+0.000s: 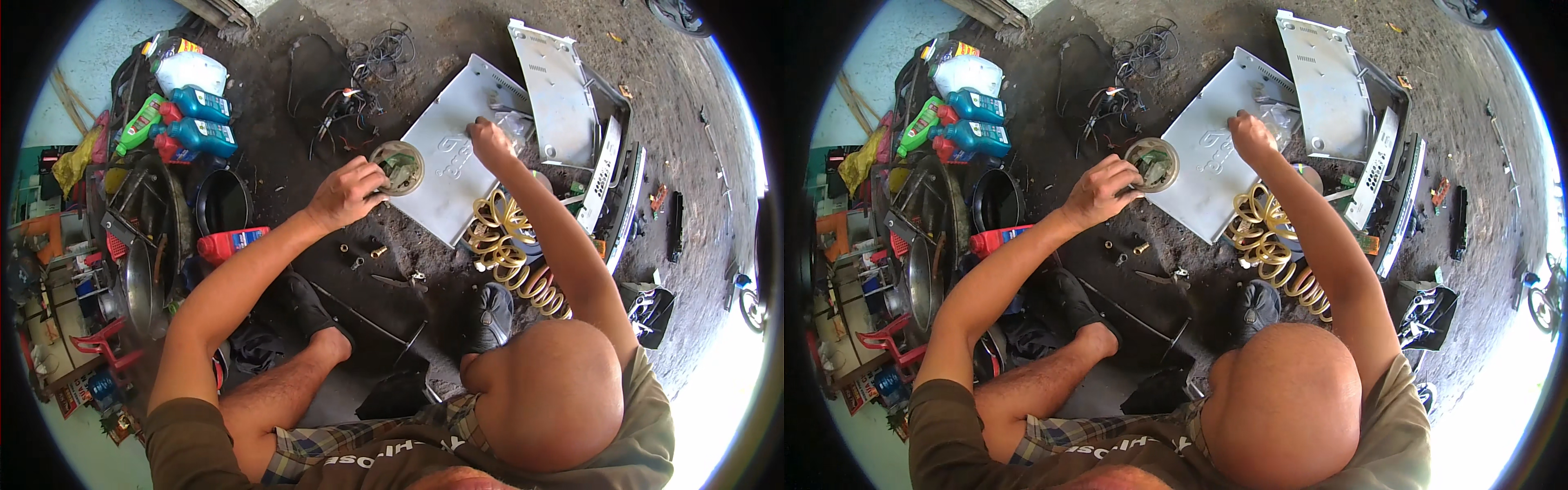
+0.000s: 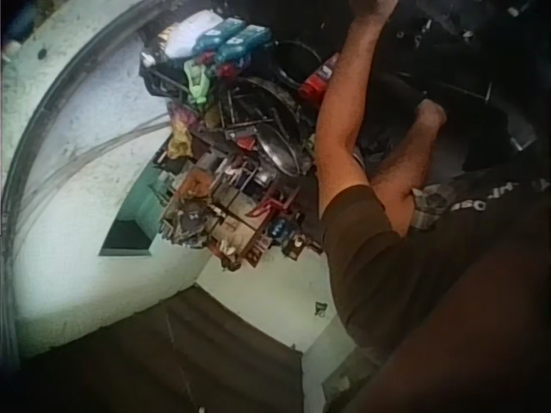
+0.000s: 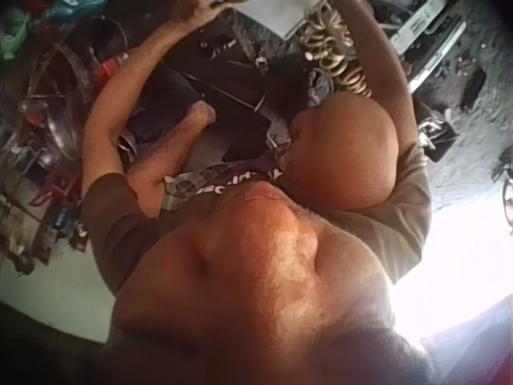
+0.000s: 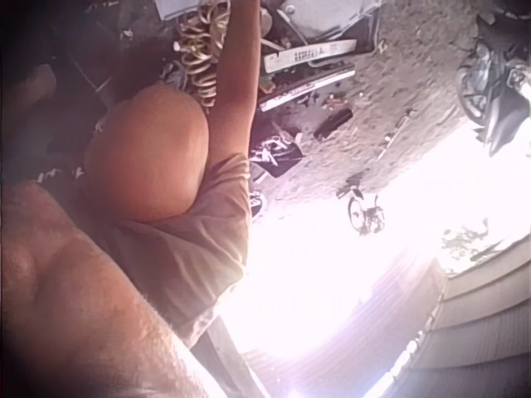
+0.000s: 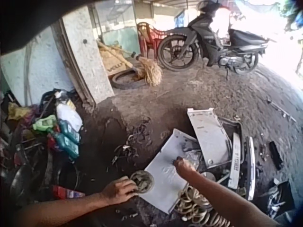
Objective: The person sits on the floor and uses a metal rod to manipulate a small brass fitting. They then pick up a small black ring and place it into the fitting. Finally, they pick up a larger metal component and wipe it with a cloth.
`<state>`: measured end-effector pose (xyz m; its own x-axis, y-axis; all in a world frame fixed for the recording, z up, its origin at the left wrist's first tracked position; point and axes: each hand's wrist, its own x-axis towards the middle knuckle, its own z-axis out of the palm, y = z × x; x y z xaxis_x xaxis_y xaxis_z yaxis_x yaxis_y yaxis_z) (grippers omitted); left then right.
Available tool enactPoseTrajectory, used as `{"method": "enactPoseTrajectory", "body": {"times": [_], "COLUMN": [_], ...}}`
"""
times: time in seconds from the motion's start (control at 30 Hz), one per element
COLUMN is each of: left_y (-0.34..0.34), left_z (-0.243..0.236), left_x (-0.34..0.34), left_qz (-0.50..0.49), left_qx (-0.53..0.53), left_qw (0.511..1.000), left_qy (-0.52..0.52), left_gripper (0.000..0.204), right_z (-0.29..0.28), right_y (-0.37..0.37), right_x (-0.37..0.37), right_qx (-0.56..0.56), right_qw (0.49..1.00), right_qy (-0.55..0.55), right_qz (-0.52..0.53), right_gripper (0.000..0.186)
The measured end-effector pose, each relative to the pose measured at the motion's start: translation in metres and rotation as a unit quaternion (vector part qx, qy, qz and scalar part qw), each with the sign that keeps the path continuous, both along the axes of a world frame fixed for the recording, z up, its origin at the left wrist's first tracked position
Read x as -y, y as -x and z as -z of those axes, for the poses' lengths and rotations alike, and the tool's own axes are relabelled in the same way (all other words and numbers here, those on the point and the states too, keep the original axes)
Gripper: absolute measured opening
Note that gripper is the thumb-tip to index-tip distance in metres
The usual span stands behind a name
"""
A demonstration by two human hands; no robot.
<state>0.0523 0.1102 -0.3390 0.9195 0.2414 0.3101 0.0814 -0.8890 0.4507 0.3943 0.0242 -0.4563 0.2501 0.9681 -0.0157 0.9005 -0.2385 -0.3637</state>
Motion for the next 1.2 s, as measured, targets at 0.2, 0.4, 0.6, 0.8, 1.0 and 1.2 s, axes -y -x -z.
{"method": "enactPoseTrajectory", "body": {"times": [0.2,0.4,0.6,0.8,1.0,1.2], "left_y": [0.004,-0.002,-0.003,0.006,0.004,-0.002], "left_z": [0.002,-0.001,0.002,0.002,0.002,0.005], "left_x": [-0.001,-0.001,0.000,0.000,0.001,0.001], "left_qz": [-0.002,-0.002,0.001,-0.011,-0.013,-0.004], "left_qx": [-0.011,-0.010,-0.011,-0.003,-0.002,0.002], "left_qw": [1.000,1.000,1.000,1.000,1.000,1.000], "left_qy": [-0.008,0.000,-0.008,-0.003,0.000,0.004], "left_gripper": [0.031,0.033,0.031,0.034,0.033,0.033], "right_z": [0.002,0.001,0.022,0.012,0.014,0.018], "right_y": [0.016,0.049,0.072,0.103,0.111,0.092], "right_x": [-0.024,-0.075,-0.092,-0.082,-0.076,-0.080], "right_qx": [-0.025,-0.111,-0.095,-0.059,-0.106,-0.117], "right_qw": [1.000,0.991,0.987,0.991,0.980,0.976], "right_qy": [-0.014,-0.027,-0.053,-0.024,-0.052,-0.049], "right_qz": [-0.004,0.075,0.116,0.114,0.158,0.178], "right_gripper": [0.022,0.020,0.020,0.020,0.020,0.024]}}
